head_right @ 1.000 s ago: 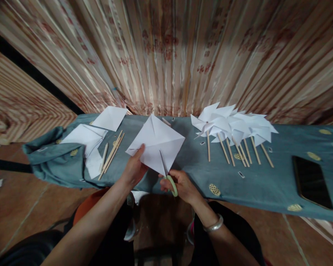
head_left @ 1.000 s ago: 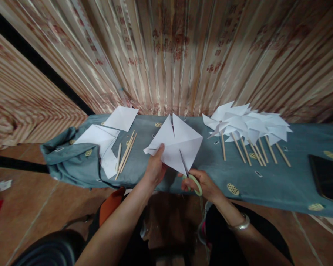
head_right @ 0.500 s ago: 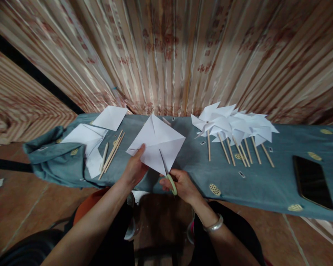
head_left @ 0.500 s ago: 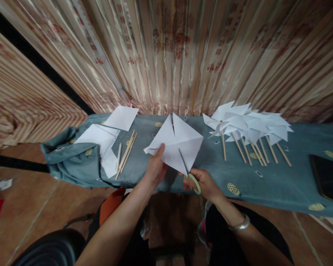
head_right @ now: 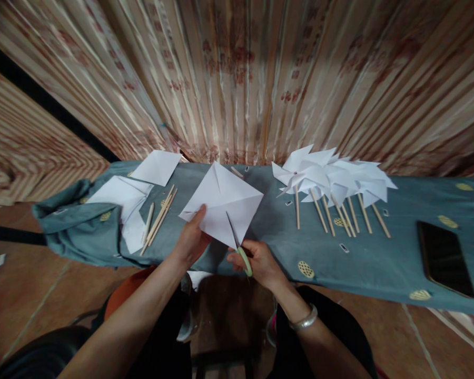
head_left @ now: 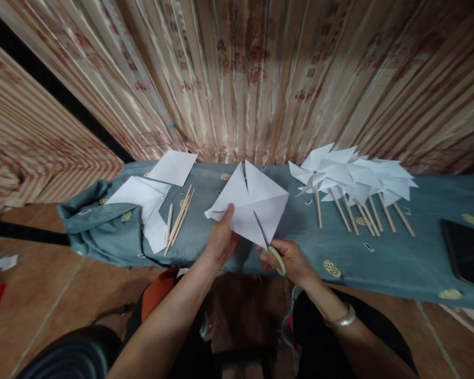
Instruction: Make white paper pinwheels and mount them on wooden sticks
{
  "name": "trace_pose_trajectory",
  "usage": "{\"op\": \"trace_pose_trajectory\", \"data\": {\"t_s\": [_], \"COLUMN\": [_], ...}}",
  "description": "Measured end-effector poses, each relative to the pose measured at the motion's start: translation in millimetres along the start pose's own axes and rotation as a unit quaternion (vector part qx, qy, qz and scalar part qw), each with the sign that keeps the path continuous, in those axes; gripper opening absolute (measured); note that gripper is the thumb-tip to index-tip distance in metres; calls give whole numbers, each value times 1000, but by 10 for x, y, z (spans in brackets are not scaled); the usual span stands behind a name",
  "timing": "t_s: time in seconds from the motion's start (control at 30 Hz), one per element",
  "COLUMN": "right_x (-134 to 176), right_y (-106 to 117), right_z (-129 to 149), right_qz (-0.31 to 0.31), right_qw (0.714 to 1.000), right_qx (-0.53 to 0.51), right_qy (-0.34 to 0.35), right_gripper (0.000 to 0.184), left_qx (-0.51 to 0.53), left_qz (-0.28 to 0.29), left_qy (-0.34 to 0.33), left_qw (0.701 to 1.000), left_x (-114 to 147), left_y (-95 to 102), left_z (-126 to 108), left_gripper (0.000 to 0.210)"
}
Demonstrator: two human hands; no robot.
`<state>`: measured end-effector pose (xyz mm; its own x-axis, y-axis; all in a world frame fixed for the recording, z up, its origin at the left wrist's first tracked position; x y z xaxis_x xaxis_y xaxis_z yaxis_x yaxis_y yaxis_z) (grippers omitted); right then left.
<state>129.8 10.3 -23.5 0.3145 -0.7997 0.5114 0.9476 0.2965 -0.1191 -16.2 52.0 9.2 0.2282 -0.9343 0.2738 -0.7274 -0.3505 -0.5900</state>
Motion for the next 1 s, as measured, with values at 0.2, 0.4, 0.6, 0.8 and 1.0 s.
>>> {"op": "trace_pose_trajectory", "data": {"t_s": [0.2,0.4,0.6,0.8,1.0], "right_x": [-7,-11,75,277,366], "right_y": [4,-21,-23,108,511], "right_z": [-4,-29,-91,-99,178], "right_qz": [-7,23,98,168,90], "right_qw": [1000,1000,994,975,993], "right_qx": [-3,1,56,107,73], "right_qy": [0,0,-17,-94,-13], "right_gripper": [42,43,43,54,56], "left_qx": [-5,-6,5,16,-6], "left_qz": [8,-8,-38,-71,-43], "left_qy": [-6,-8,-21,-41,-24], "left_qw": [1000,1000,999,996,999], "left_x": [-6,-17,-94,-165,-145], "left_y": [-1,7,25,104,145], "left_z": [-1,-13,-153,-301,-252], "left_gripper": [29,24,17,15,15]}}
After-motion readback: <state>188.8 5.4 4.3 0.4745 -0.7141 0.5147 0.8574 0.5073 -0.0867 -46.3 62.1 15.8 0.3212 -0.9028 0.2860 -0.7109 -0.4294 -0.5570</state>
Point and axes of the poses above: each hand's wrist, its own x-axis away from the middle knuckle, its own y-axis out of the back of the hand, z = x × y, the point moved 5 cm from there along -x, towards the middle knuckle, and after that the axes turned 11 degrees about -y, right-handed, at the moved point
